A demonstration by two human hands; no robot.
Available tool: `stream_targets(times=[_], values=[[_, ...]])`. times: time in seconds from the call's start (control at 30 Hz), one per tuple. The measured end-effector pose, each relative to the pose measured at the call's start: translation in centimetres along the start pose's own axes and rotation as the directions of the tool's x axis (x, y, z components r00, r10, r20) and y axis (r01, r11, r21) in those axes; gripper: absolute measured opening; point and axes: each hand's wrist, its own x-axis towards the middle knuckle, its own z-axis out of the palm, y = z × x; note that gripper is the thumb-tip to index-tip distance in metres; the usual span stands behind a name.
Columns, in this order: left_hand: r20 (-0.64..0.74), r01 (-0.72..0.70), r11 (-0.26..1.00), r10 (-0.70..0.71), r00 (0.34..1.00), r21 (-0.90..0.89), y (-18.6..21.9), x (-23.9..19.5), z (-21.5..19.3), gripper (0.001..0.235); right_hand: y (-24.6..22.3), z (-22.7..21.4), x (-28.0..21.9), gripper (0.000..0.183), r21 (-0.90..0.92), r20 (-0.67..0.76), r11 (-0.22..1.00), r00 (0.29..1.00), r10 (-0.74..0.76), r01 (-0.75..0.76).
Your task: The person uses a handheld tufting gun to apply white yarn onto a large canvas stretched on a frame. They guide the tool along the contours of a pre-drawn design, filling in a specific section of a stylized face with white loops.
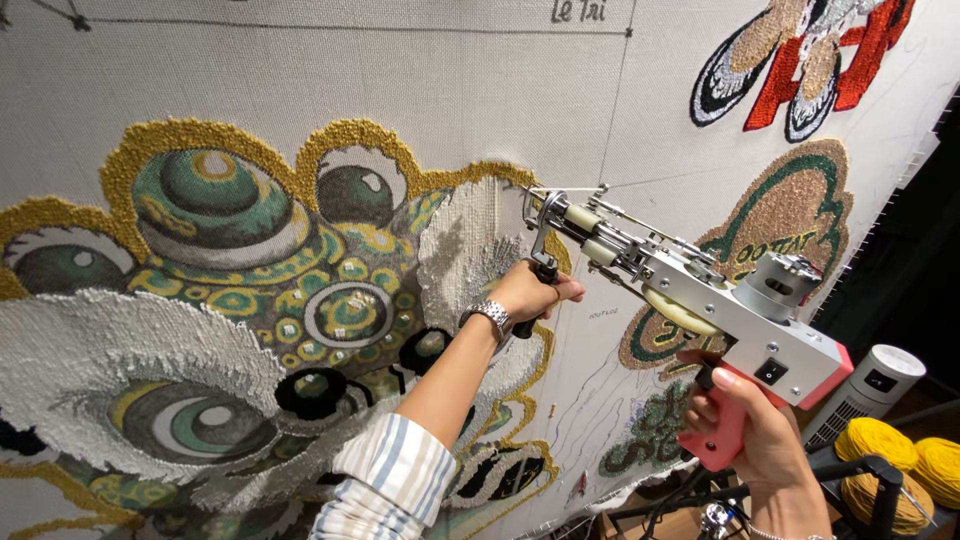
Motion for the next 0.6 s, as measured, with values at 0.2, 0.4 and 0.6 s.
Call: stream_targets(times=[0.2,0.4,0.6], values=[[0.042,0.038,0.972,-0.029,0.999,-0.231,-2.5,-2.2,1.3,0.028,0.7,-0.3,-0.7,0.038,-0.01,-0.039,0.991,0.991,0.13,-0.131],[0.082,0.105,0.942,-0.084,0.993,-0.319,-5.8,-2.3,1.9,0.026,0.2,1.4,-0.9,0.036,-0.087,-0.133,0.984,0.981,0.142,-0.154],[0.004,0.156,0.956,-0.161,0.987,-0.249,-5.5,-2.6,1.6,0.026,-0.2,3.1,-1.0,0.038,-0.087,-0.128,0.984,0.981,0.143,-0.155]])
